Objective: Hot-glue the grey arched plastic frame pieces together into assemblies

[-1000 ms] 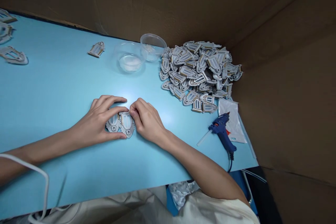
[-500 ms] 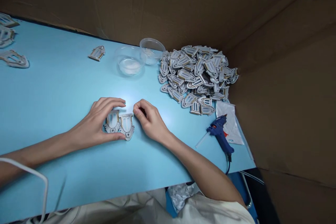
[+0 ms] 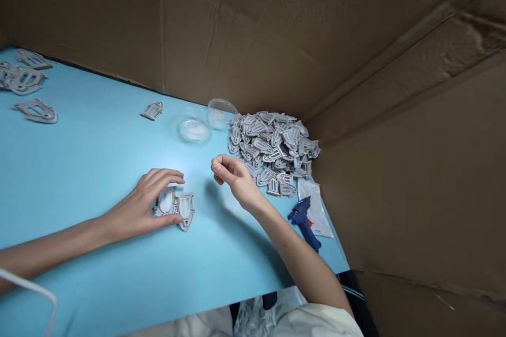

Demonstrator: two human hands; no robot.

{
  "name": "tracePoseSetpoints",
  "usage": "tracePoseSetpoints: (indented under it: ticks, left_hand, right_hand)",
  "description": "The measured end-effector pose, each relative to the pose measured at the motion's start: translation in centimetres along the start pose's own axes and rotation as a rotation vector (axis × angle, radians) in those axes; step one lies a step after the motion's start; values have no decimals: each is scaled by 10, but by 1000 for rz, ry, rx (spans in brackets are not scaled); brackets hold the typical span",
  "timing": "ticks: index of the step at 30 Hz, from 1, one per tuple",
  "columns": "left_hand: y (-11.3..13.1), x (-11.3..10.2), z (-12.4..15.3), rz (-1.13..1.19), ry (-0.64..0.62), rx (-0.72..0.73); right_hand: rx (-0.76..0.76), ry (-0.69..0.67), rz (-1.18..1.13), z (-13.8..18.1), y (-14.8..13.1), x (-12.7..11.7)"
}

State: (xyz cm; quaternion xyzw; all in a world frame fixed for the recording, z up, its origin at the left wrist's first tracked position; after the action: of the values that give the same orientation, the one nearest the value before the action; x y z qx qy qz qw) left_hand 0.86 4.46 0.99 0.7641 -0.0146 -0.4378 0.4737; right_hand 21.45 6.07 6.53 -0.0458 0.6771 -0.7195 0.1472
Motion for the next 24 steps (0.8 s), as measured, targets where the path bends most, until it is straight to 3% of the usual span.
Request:
tracePoseSetpoints:
  ticks: [8, 14, 16, 18, 20, 21, 24]
  left_hand:
    - [-11, 10, 1, 40, 46, 17]
    - [-16, 11, 2, 86, 121, 16]
    - [-15, 11, 2, 94, 139, 25]
    - [-14, 10, 2, 99, 145, 36]
    - [-13, 10, 2, 104, 142, 44]
    - [-12, 10, 2, 106, 137, 48]
    - [-12, 10, 2, 108, 128, 49]
  right_hand:
    - [-57, 25, 159, -30, -73, -30]
    - [-266, 107, 342, -90, -146, -90]
    - [-369, 202, 465, -106, -170, -114]
    - [-518, 397, 618, -114, -182, -132]
    - [-583, 598, 758, -121, -169, -136]
    - [-519, 627, 823, -129, -151, -134]
    - [-242, 400, 925, -163, -79, -115]
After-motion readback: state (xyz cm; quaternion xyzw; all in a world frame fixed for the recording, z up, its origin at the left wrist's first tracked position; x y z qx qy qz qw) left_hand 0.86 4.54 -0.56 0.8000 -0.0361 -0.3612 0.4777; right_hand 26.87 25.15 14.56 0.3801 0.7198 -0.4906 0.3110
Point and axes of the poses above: each hand's wrist, its own z-axis away from the middle knuckle, its own x-axis out of the palm, y = z × x, the point moved 7 cm from there along -z, towards the middle knuckle, and after that the axes turned 5 degrees about -y, right-handed, at the moved point
